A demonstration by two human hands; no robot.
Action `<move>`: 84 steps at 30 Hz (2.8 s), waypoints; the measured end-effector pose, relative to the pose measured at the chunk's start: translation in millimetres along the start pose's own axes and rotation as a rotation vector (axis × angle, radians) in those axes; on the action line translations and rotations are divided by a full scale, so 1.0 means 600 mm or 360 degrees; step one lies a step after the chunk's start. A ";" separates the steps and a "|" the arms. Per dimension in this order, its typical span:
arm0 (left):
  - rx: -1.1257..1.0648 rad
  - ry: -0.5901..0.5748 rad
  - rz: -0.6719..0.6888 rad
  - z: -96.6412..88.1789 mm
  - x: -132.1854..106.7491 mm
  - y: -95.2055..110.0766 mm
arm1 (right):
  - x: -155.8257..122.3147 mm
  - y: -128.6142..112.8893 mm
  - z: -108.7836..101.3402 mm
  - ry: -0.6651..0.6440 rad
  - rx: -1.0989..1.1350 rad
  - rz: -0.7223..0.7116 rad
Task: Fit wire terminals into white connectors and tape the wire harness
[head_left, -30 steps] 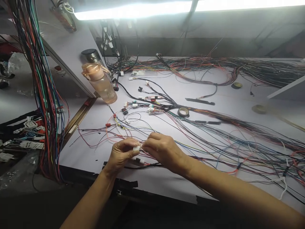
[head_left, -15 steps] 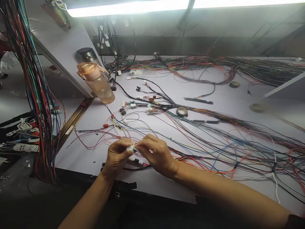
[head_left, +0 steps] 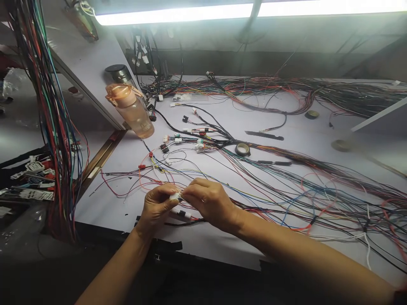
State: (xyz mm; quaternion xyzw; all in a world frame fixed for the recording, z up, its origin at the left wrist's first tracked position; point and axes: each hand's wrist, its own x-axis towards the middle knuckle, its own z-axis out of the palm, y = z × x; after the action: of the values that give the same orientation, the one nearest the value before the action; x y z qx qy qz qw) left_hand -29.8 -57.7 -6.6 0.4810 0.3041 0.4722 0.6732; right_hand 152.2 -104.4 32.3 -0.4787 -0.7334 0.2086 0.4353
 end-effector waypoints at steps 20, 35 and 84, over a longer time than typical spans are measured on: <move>-0.0150 0.0087 -0.0221 0.020 0.002 0.006 | -0.026 -0.005 -0.039 -0.0556 -0.0504 0.0294; -0.0272 0.0251 -0.0331 0.007 0.011 0.007 | 0.194 0.196 -0.101 -0.0076 -0.0958 0.0361; -0.0105 0.0293 -0.0449 0.001 0.021 0.010 | 0.166 0.257 -0.103 -0.0102 -0.0651 0.0014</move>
State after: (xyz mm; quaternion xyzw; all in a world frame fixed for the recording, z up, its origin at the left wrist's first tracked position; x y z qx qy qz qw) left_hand -26.5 -45.5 -0.1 0.3660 0.4133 0.4248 0.7175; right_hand 267.9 46.8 -2.3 -0.5534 -0.7719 0.0722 0.3045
